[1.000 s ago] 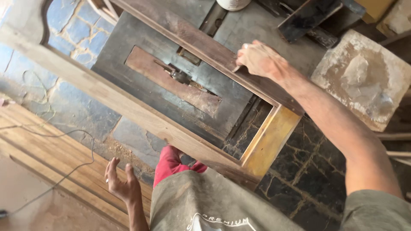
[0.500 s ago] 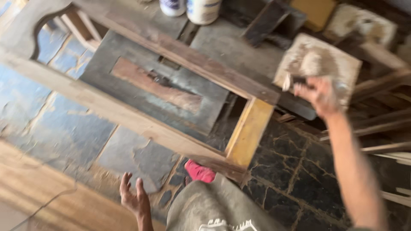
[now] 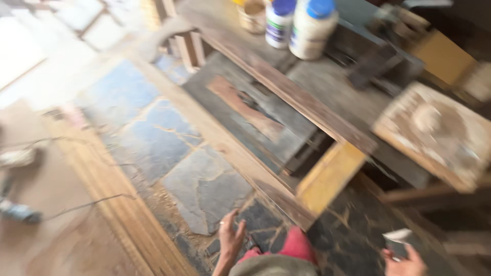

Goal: The person sands a wooden window frame using a piece of sandpaper, moving it along the edges and joints of the frame while it rests on a workbench.

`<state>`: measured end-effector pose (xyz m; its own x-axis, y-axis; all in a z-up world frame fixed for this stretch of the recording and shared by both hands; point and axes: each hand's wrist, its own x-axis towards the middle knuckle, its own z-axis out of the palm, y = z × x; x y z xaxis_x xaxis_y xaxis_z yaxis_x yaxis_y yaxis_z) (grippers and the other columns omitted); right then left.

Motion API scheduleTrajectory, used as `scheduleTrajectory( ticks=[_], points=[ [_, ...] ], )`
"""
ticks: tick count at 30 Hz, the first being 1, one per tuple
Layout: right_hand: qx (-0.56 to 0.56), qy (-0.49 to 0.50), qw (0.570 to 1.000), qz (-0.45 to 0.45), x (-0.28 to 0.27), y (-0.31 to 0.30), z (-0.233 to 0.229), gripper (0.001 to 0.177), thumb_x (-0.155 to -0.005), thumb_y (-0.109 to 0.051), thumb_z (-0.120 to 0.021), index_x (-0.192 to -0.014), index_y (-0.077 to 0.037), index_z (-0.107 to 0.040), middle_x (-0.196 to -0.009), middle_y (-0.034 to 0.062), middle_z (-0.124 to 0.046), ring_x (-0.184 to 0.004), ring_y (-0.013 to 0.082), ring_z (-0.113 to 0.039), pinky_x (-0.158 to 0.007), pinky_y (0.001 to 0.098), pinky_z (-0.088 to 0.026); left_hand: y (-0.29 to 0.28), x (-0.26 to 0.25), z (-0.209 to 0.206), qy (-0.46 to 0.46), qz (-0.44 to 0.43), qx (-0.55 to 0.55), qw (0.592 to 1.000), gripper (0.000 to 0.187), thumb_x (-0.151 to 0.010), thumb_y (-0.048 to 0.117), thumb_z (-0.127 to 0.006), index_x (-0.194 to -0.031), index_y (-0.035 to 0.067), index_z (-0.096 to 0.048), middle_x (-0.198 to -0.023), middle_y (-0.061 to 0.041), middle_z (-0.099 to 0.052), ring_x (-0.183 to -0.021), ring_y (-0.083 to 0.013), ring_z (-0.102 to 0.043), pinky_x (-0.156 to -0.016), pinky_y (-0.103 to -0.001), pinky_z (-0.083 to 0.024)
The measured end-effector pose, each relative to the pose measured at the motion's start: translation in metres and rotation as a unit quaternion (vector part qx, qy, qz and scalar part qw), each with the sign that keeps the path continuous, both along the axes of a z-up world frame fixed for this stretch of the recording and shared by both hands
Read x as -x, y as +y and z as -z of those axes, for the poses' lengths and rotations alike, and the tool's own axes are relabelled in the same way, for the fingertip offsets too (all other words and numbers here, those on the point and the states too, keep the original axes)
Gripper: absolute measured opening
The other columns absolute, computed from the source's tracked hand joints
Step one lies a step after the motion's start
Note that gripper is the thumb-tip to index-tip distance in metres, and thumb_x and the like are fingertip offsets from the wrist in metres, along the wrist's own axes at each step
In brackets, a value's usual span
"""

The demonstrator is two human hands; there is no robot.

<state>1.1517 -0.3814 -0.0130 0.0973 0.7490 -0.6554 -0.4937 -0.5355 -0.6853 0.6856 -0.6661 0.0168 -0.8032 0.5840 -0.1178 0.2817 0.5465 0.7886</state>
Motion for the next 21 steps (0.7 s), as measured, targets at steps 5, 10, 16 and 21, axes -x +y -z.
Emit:
scheduleTrajectory(
  ticks=[5, 10, 16, 21],
  points=[
    [-0.126, -0.064, 0.989, -0.047, 0.017, 0.126, -0.011, 0.04, -0.117, -0.035, -0.055, -0.143, -0.005, -0.055, -0.138, 0.0094, -0.065, -0.109, 0.0222, -0.069, -0.079, 0.0395, -0.054, 0.016, -0.031, -0.008, 0.014, -0.092, 0.01, 0.996, 0.042, -0.086, 0.018, -0.074, -0.125, 0.004, -0.067, -0.123, -0.016, -0.07, -0.118, -0.0333, -0.064, -0.101, -0.043, -0.049],
    [-0.17, 0.002, 0.983, -0.064, 0.088, 0.194, -0.055, 0.037, -0.117, -0.036, -0.057, -0.141, -0.008, -0.057, -0.133, 0.0066, -0.066, -0.107, 0.0207, -0.068, -0.078, 0.0376, -0.056, 0.049, -0.058, -0.004, 0.033, -0.152, -0.023, 0.988, 0.041, -0.083, 0.019, -0.076, -0.121, 0.005, -0.069, -0.118, -0.016, -0.073, -0.116, -0.0323, -0.067, -0.101, -0.042, -0.049],
    [-0.165, 0.078, 0.976, -0.117, 0.11, 0.215, -0.031, 0.033, -0.118, -0.038, -0.059, -0.138, -0.012, -0.06, -0.128, 0.0031, -0.068, -0.105, 0.019, -0.068, -0.075, 0.0354, -0.057, 0.043, -0.106, -0.01, 0.013, -0.215, -0.005, 0.977, 0.038, -0.085, 0.021, -0.074, -0.12, 0.005, -0.071, -0.115, -0.015, -0.075, -0.109, -0.0288, -0.072, -0.09, -0.037, -0.058],
    [-0.166, 0.078, 0.972, -0.149, 0.09, 0.207, -0.016, 0.028, -0.117, -0.034, -0.063, -0.133, -0.011, -0.064, -0.122, 0.0022, -0.07, -0.102, 0.0183, -0.069, -0.072, 0.0347, -0.059, 0.011, -0.164, 0.0, -0.037, -0.316, 0.014, 0.948, 0.039, -0.087, 0.023, -0.072, -0.122, 0.005, -0.071, -0.109, -0.014, -0.079, -0.099, -0.0241, -0.078, -0.086, -0.035, -0.061]
  ],
)
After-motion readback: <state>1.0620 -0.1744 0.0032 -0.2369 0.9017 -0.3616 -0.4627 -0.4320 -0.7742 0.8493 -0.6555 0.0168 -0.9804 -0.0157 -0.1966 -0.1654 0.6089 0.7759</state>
